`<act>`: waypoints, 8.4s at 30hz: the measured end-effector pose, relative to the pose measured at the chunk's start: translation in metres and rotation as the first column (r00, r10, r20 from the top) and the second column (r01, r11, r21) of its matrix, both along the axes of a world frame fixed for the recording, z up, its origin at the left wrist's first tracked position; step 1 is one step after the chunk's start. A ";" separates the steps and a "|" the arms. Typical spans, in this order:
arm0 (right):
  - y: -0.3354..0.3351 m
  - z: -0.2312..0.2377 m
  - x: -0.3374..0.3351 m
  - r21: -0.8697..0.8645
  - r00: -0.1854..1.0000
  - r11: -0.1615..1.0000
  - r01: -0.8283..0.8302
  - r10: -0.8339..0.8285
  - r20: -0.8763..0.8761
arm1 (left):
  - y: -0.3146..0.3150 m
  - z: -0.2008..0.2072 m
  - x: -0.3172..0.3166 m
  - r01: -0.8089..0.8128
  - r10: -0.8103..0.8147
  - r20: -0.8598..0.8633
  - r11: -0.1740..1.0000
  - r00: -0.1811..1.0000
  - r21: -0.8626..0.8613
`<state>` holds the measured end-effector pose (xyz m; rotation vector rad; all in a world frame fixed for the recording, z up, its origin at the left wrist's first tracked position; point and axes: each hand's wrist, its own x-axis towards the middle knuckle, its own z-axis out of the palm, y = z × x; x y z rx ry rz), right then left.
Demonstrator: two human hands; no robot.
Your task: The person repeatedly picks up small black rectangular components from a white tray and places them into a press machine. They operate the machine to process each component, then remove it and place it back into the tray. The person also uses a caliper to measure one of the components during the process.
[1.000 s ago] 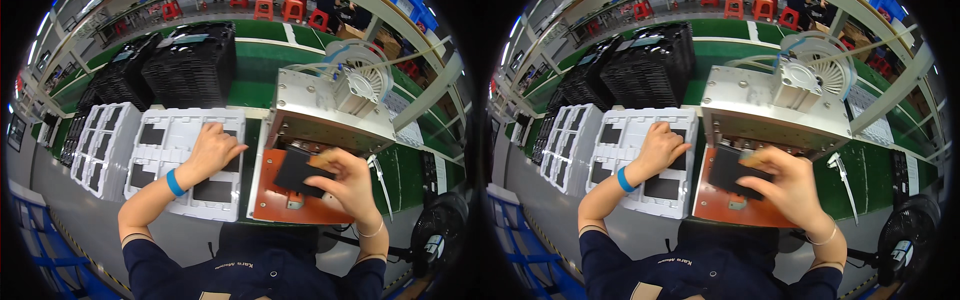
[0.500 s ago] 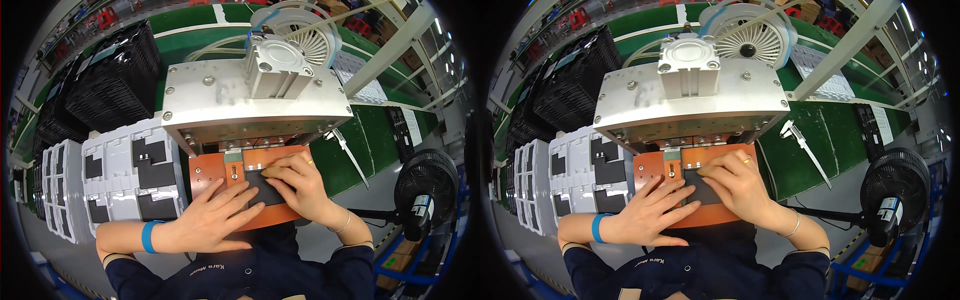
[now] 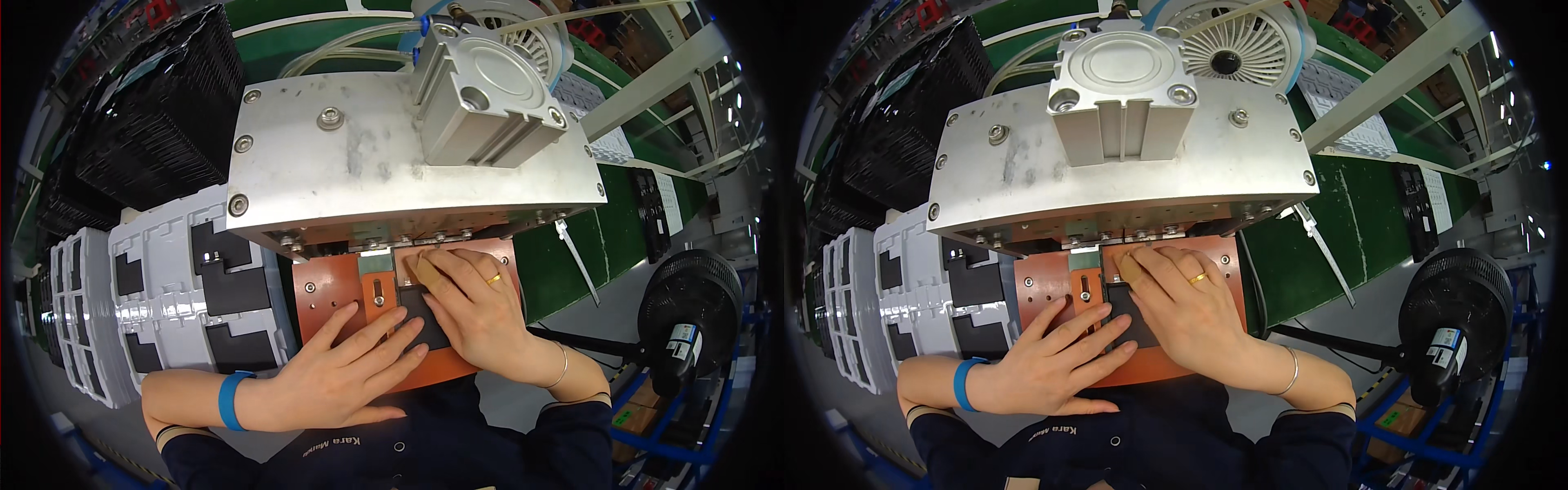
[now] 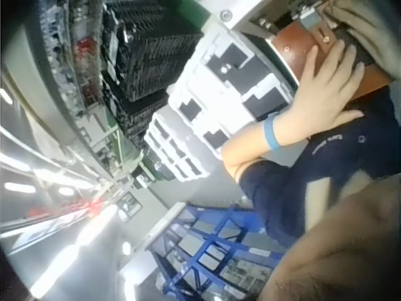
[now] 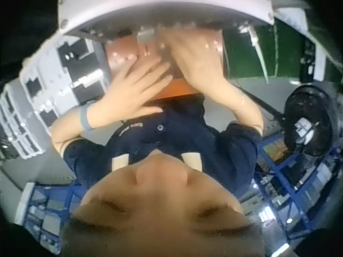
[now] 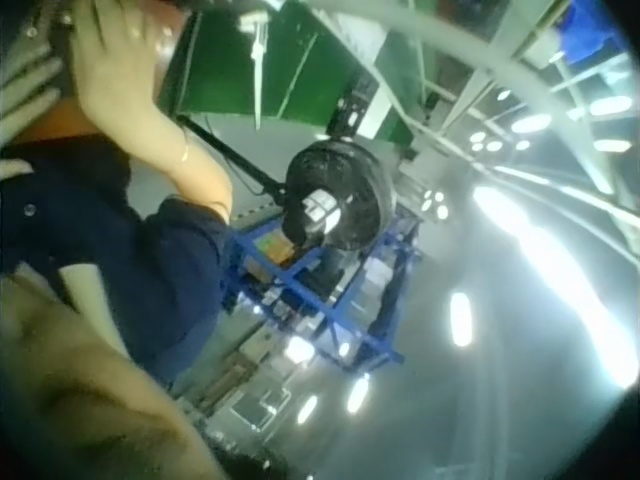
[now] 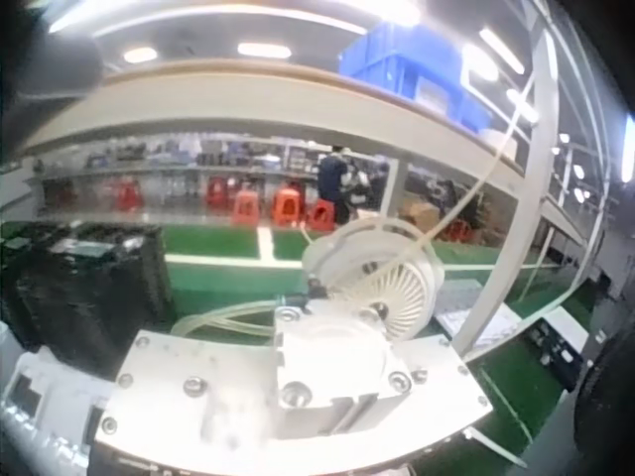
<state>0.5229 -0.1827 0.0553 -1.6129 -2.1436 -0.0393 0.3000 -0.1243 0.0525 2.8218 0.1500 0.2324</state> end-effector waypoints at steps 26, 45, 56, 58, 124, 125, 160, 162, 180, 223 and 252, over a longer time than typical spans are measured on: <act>-0.022 0.004 0.029 -0.068 0.970 0.995 -0.078 0.060 -0.234 | 0.021 0.008 0.004 -0.020 0.023 0.016 0.987 1.000 -0.157; -0.004 0.003 0.036 -0.058 0.962 0.992 -0.111 0.093 -0.258 | 0.029 0.003 0.011 -0.080 0.081 0.003 0.990 0.997 -0.113; -0.006 0.005 0.036 -0.119 0.958 0.988 -0.102 0.065 -0.281 | 0.028 0.002 0.011 -0.088 0.088 -0.006 0.987 0.996 -0.133; -0.006 0.004 0.036 -0.124 0.956 0.987 -0.100 0.061 -0.285 | 0.027 0.003 0.011 -0.089 0.090 -0.004 0.987 0.996 -0.130; -0.002 0.020 0.051 -0.427 0.602 0.879 -0.212 -0.227 -0.766 | 0.021 0.033 0.056 -0.396 0.097 -0.388 0.081 0.916 -0.915; -0.002 0.020 0.051 -0.432 0.600 0.875 -0.217 -0.229 -0.767 | 0.021 0.035 0.056 -0.393 0.099 -0.385 0.080 0.917 -0.916; 0.005 -0.018 0.058 0.236 0.956 0.940 0.244 -0.193 -0.221 | 0.016 0.035 0.047 -0.370 0.100 -0.368 0.007 0.924 -0.929; 0.005 -0.018 0.058 0.236 0.957 0.941 0.241 -0.191 -0.216 | 0.014 0.030 0.041 -0.376 0.096 -0.374 0.005 0.922 -0.926; -0.039 -0.004 0.047 0.157 0.999 0.988 -0.010 0.018 -0.050 | -0.006 0.045 -0.014 -0.325 0.242 -0.334 -0.078 0.911 -0.943; 0.024 0.022 -0.044 -0.440 0.487 0.736 -0.514 -0.172 -0.856 | -0.003 0.031 -0.054 -0.285 0.398 -0.250 0.031 0.883 -0.958; 0.116 -0.004 -0.158 -0.351 0.926 0.901 -0.256 0.333 0.179 | 0.115 -0.032 -0.200 -0.944 0.996 -0.066 0.042 0.067 -0.328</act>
